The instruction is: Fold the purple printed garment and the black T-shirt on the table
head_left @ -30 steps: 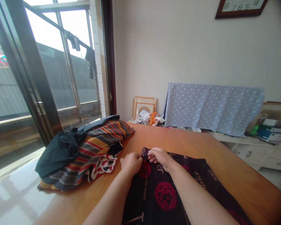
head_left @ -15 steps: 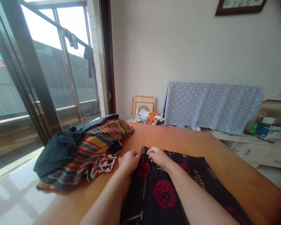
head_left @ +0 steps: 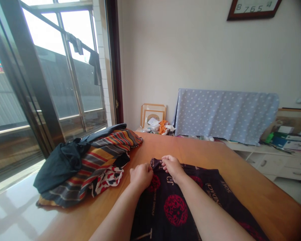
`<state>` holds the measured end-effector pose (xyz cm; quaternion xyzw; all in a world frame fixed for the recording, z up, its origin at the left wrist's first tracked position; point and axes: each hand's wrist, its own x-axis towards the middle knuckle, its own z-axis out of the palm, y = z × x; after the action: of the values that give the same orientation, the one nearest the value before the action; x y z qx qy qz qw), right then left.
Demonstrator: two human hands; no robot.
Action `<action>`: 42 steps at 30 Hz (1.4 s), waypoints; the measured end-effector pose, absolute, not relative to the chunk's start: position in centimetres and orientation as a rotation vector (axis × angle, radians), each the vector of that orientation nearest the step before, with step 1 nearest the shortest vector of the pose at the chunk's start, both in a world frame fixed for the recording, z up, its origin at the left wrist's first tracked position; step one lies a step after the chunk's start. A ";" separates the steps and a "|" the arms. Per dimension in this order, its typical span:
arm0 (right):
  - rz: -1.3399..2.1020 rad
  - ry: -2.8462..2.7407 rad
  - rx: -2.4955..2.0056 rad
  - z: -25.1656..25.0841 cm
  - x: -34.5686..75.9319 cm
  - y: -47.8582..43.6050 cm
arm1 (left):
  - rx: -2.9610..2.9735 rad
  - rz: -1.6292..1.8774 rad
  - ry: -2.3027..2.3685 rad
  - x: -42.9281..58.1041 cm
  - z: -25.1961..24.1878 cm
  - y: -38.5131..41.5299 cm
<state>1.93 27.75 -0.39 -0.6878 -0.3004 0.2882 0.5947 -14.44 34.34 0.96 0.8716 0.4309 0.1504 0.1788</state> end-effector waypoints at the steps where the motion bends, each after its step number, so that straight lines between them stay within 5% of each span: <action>1: 0.665 -0.700 -1.600 -0.4 1.9 27.8 | 2.451 0.416 1.217 -14.4 0.9 34.4; 33: 0.621 -0.726 -1.624 -2.0 1.6 29.0 | 1.782 0.775 1.151 -13.6 -2.4 37.5; 42: 0.628 -0.618 -1.526 -1.9 2.0 28.5 | 1.852 0.647 1.185 -13.7 -0.5 38.6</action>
<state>2.01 28.54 -1.94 -0.6679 -0.2706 0.2750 0.6364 -13.72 38.56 -0.51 0.7363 0.4711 0.2571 0.4121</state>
